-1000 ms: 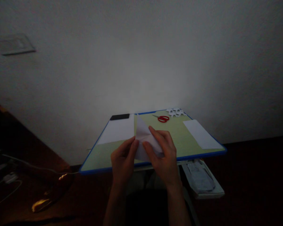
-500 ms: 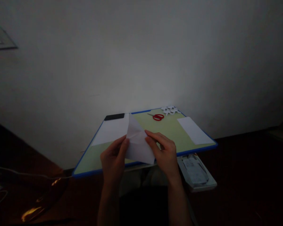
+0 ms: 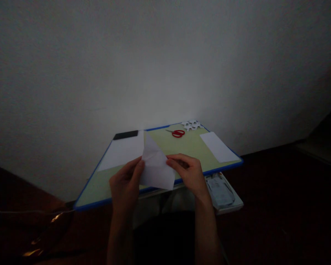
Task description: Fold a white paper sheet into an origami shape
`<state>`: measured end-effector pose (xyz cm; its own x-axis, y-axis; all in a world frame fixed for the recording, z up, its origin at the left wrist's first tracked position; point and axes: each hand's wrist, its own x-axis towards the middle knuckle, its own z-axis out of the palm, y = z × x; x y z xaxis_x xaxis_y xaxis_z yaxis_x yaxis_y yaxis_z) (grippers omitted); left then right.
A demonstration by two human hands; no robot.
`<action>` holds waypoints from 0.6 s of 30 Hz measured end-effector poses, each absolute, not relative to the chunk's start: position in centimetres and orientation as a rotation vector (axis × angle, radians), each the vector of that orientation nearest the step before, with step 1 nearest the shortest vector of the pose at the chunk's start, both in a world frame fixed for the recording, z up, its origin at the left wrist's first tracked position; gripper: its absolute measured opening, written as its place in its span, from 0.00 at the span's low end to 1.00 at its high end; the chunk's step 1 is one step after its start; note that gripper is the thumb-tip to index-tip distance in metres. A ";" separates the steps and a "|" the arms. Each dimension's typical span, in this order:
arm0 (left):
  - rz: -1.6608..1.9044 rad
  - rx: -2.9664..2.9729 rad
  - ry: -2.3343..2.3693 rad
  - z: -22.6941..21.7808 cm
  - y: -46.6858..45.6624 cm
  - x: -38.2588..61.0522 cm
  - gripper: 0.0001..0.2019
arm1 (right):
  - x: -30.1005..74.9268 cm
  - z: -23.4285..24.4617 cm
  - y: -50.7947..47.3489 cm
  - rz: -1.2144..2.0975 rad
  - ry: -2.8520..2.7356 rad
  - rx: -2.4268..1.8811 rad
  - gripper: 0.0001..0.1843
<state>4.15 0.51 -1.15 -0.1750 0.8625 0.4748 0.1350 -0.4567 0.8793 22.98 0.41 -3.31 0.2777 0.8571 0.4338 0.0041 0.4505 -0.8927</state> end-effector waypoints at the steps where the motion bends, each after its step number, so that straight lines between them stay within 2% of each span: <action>1: 1.690 1.529 1.168 -1.1 0.5 4.2 0.11 | 23.0 -3.3 0.4 0.700 -1.142 -0.950 0.07; 9: 1.731 1.517 1.193 -0.7 0.4 4.4 0.12 | 23.5 -3.0 -0.3 0.706 -1.250 -0.900 0.07; 18: 1.741 1.492 1.183 -0.9 0.2 4.4 0.13 | 23.2 -3.1 -0.2 0.484 -1.344 -0.906 0.09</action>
